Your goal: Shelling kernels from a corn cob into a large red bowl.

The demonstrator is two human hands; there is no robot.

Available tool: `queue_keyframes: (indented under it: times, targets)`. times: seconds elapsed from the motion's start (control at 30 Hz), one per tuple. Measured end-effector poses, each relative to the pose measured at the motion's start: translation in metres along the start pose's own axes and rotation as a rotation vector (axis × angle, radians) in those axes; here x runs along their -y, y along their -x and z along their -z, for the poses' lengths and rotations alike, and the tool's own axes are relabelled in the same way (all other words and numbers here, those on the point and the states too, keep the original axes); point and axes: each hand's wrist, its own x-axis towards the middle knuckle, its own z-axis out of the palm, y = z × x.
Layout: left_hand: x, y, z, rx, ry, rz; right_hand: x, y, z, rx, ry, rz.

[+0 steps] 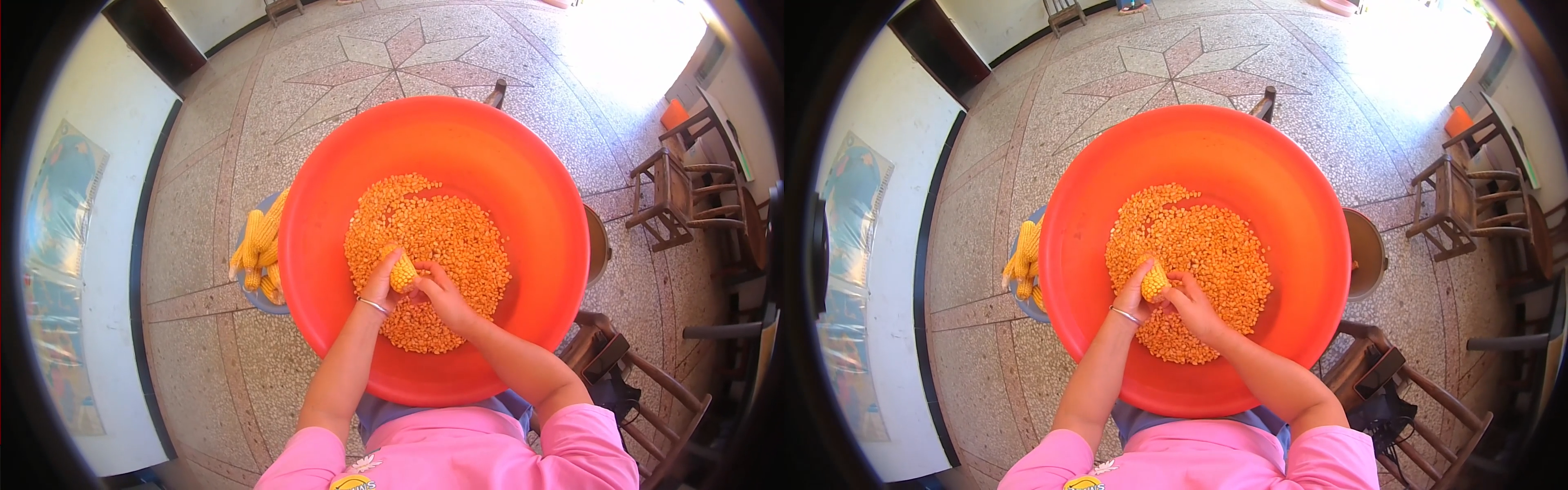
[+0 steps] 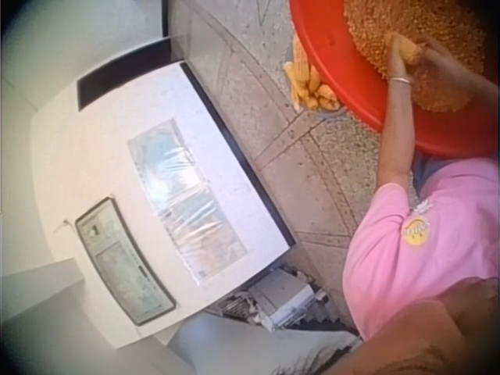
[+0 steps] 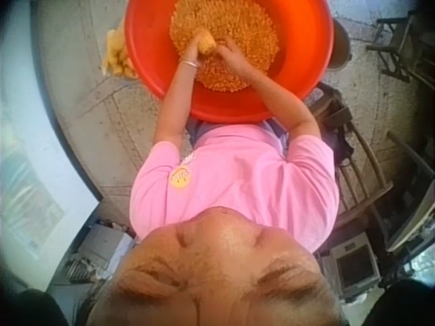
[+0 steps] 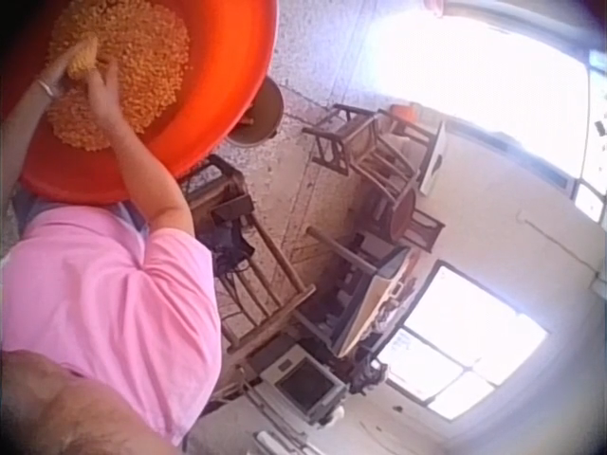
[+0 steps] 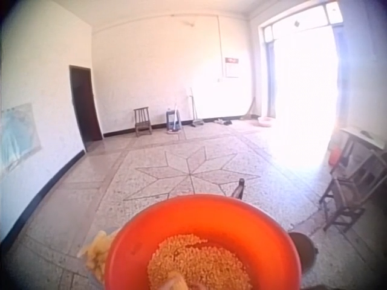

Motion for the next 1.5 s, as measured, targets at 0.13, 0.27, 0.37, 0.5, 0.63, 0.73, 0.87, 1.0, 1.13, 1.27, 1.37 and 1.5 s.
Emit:
queue_keyframes:
  times: [0.13, 0.27, 0.37, 0.5, 0.63, 0.73, 0.87, 1.0, 1.13, 1.27, 1.37, 1.5]
  targets:
    - [0.001, -0.001, 0.004, 0.023, -0.006, -0.003, 0.003, 0.001, -0.002, 0.033, 0.081, 0.005]
    - [-0.001, 0.003, -0.004, 0.006, 0.032, -0.006, -0.004, -0.001, 0.004, 0.070, 0.093, 0.068]
    - [-0.004, 0.006, -0.007, 0.042, 0.072, 0.005, -0.004, -0.001, 0.004, 0.095, 0.082, 0.106]
    - [-0.003, 0.004, -0.005, 0.018, 0.066, -0.002, -0.003, 0.000, -0.001, 0.081, 0.041, 0.083]
    - [0.001, 0.000, -0.003, -0.007, 0.054, -0.061, -0.003, 0.000, -0.004, 0.045, 0.066, 0.084]
    - [0.004, -0.002, -0.002, -0.036, -0.007, -0.103, -0.012, -0.004, 0.001, 0.010, 0.143, 0.082]
    - [0.009, -0.007, 0.002, -0.064, -0.161, -0.180, -0.020, -0.004, 0.002, -0.012, 0.193, 0.120]
    - [0.001, -0.001, 0.000, 0.017, -0.008, 0.026, -0.022, -0.005, 0.005, -0.024, 0.234, 0.180]
    - [0.001, 0.001, -0.003, -0.041, -0.055, -0.065, -0.008, 0.001, -0.001, -0.024, 0.173, 0.133]
    - [0.000, 0.003, -0.009, -0.063, -0.124, -0.161, -0.003, 0.003, -0.001, -0.001, 0.182, 0.031]
    - [0.003, -0.001, -0.004, -0.054, -0.146, -0.173, -0.001, 0.004, -0.004, 0.010, 0.173, 0.011]
    - [0.006, -0.003, -0.005, -0.078, -0.163, -0.246, -0.002, 0.003, -0.002, 0.020, 0.195, 0.016]
